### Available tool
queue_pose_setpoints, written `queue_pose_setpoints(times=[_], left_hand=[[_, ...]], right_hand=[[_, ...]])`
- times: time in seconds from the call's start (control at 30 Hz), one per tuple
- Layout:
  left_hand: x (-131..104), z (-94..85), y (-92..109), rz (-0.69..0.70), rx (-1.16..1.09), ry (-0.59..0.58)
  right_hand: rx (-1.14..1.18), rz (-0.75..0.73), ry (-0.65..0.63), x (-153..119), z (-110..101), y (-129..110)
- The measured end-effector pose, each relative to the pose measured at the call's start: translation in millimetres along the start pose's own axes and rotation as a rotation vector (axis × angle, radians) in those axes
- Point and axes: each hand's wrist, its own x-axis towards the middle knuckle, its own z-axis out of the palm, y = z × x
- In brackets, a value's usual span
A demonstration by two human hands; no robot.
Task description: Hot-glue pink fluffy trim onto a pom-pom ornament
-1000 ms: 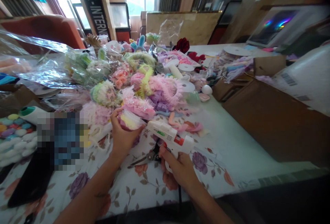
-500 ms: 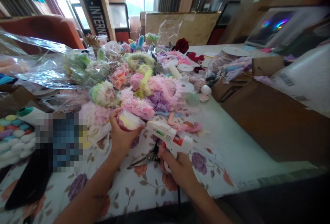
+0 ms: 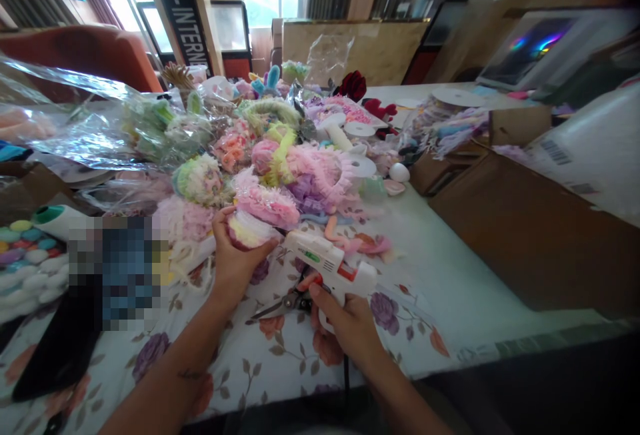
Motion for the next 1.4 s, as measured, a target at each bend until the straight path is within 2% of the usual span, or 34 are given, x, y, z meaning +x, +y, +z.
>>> queue_pose_setpoints(times=[0.17, 0.33, 0.57, 0.83, 1.4], left_hand=[[0, 0.1, 2, -0.029, 0.003, -0.011], [0, 0.0, 1, 0.001, 0.006, -0.010], [2, -1.3, -4, 0.017, 0.000, -0.001], [2, -1.3, -2, 0.023, -0.026, -0.009], [2, -1.7, -3, 0.064, 0.032, -0.006]], right_hand=[[-0.032, 0.012, 0.029, 4, 1, 5], [-0.031, 0.054, 0.036, 5, 0, 7], [-0.028, 0.007, 0.012, 3, 1, 1], [-0.048, 0.038, 0.023, 1, 1, -4], [-0.065, -0.001, 0.040, 4, 2, -1]])
